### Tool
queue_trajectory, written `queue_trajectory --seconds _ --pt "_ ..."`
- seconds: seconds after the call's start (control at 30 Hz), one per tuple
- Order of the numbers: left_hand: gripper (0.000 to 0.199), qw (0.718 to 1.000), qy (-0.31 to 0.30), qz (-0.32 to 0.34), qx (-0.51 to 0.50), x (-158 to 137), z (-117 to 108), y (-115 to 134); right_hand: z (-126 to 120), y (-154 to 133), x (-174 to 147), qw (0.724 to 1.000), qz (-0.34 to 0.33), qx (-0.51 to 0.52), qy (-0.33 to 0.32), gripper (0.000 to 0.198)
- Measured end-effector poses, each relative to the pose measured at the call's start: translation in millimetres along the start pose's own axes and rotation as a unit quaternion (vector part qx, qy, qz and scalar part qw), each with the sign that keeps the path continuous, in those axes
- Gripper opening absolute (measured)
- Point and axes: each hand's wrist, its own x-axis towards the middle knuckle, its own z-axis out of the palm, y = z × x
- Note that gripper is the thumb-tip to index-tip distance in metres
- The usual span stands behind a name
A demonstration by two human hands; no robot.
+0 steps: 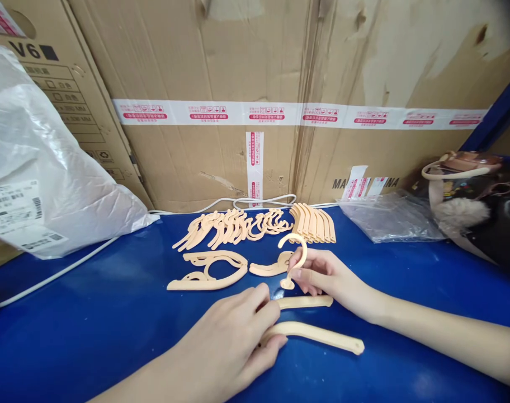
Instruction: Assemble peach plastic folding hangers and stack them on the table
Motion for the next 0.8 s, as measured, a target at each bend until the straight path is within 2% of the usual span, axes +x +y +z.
queue_trajectory --seconds 0.2,0.3,0.37,0.43,0.53,0.63,0.73,0.8 --pt "0.017 1.0 0.008 0.012 0.006 -0.7 -1.6 1.6 -0.3 2.8 1.0 1.0 0.009 -0.001 0.005 0.026" --pt "0.015 0.999 0.045 0.02 0.011 -2.2 -0.5 3.2 0.2 3.1 1.5 1.0 0.009 -0.002 0.002 0.026" --pt "0.011 0.996 0.079 -0.005 -0.031 -2.0 -1.3 3.0 -0.2 3.7 1.8 1.0 0.008 -0.003 0.002 0.027" --pt "0.008 0.982 0.11 -0.078 -0.129 -0.6 -5.1 0.2 -1.1 4.4 2.2 1.0 0.006 -0.01 0.003 0.027" --pt "0.016 0.916 0.137 -0.176 -0.334 1.9 -16.9 -8.8 -2.4 4.5 2.5 1.0 0.006 -0.015 0.006 0.025" --pt "0.02 0.836 0.149 -0.203 -0.487 2.4 -31.5 -17.7 -2.8 3.3 2.0 1.0 0.013 -0.006 0.005 0.026" --pt "0.018 0.772 0.164 -0.216 -0.574 2.8 -40.0 -22.4 -2.8 2.3 0.9 1.0 0.027 -0.003 0.001 0.027" --pt "0.019 0.756 0.154 -0.226 -0.594 3.9 -38.8 -23.8 -3.0 2.2 0.4 0.999 0.031 -0.004 -0.001 0.027"
